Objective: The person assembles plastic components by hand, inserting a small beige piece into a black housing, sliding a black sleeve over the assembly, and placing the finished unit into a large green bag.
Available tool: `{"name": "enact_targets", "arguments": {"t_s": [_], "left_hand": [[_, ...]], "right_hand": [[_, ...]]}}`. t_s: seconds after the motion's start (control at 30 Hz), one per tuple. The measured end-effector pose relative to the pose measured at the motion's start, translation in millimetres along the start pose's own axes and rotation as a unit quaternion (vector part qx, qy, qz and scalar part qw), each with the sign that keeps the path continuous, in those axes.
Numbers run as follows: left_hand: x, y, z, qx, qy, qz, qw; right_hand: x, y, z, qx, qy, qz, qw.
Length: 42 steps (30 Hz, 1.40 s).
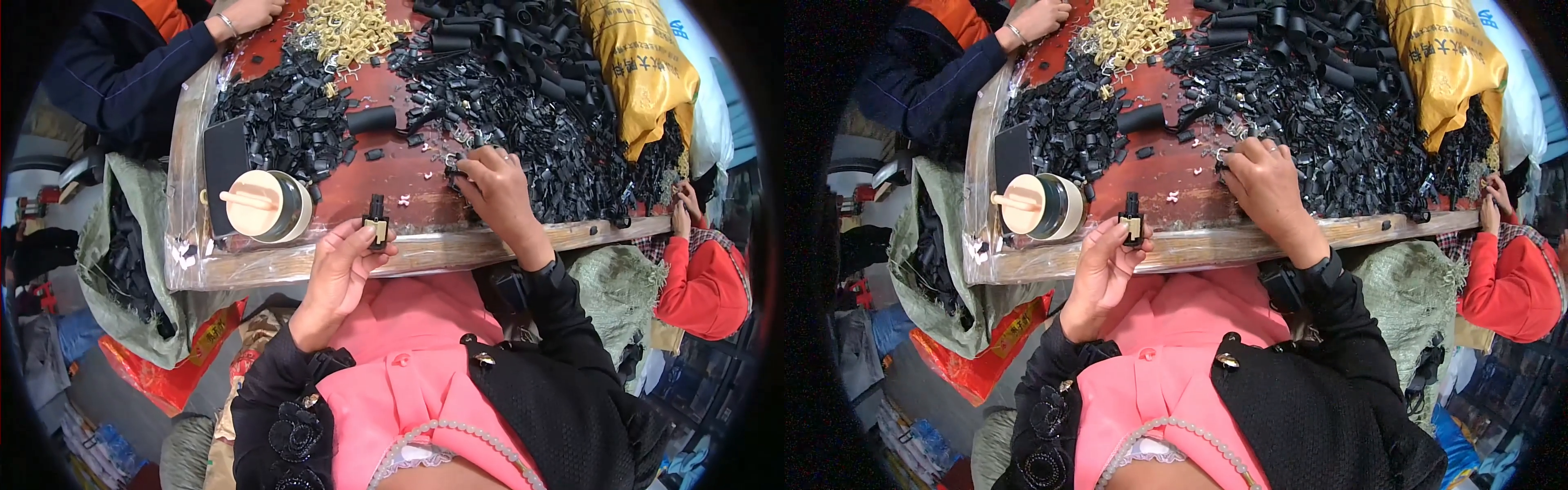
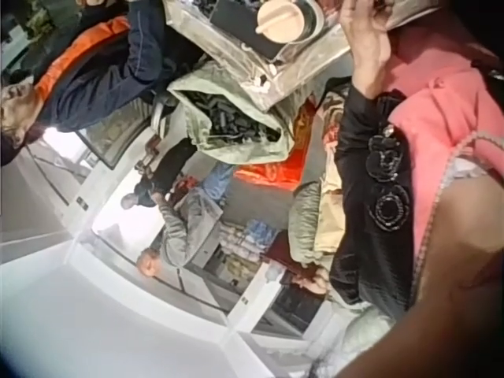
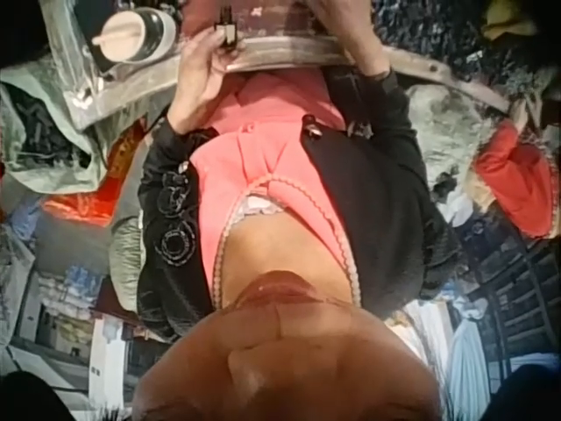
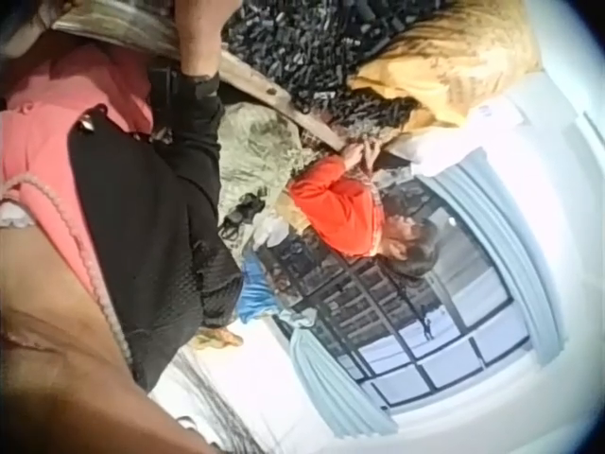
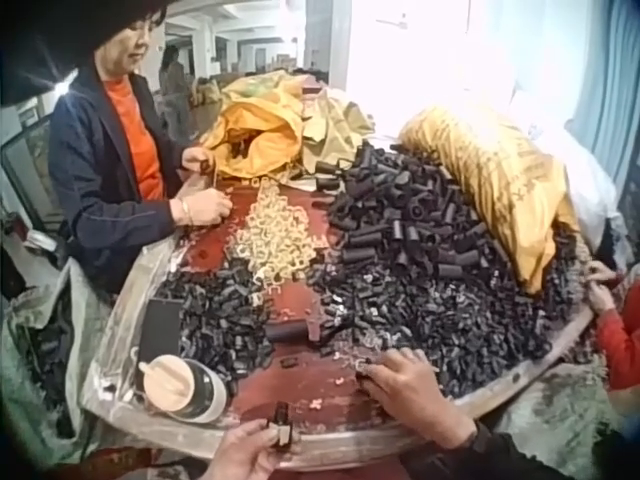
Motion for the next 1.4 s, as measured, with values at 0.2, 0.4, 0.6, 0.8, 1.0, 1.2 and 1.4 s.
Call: {"name": "enact_targets", "arguments": {"t_s": [0.2, 0.4, 0.6, 0.8, 1.0, 1.2, 1.4], "left_hand": [[-2.2, -3.8, -4.1, -0.004, -0.029, 0.014, 0.999], [2.4, -4.8, -6.5, -0.001, -0.033, 0.001, 0.999], [1.1, -4.4, -6.9, -0.004, -0.037, 0.012, 0.999], [3.3, 2.1, -2.0, 0.009, -0.01, 0.027, 1.0], [12.2, 2.2, 7.6, 0.036, 0.006, 0.027, 0.999], [8.7, 4.6, -0.4, -0.024, -0.012, 0.008, 1.0], [10.5, 3.6, -13.8, -0.101, -0.018, -0.015, 0.995]], "right_hand": [[20.3, -11.3, 3.5, 0.0, -0.04, -0.044, 0.998], [8.0, -11.6, 11.9, 0.024, 0.022, 0.012, 0.999], [10.5, -8.8, 15.5, 0.073, 0.153, 0.022, 0.985], [34.9, -6.9, 7.7, 0.16, 0.379, -0.1, 0.906], [50.5, -11.8, -23.3, 0.14, 0.541, -0.126, 0.819], [-6.3, -1.2, -58.3, -0.135, 0.224, 0.101, 0.96], [-16.4, -1.9, -81.8, -0.244, 0.101, 0.127, 0.956]]}}
Point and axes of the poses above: each hand's wrist, its own y-axis towards the middle knuckle, its own x-axis out of the palm, z = x × y, the point moved 10 cm from there along y, towards the middle knuckle, and after that the axes turned 2 degrees about -x, right-handed, at the moved point
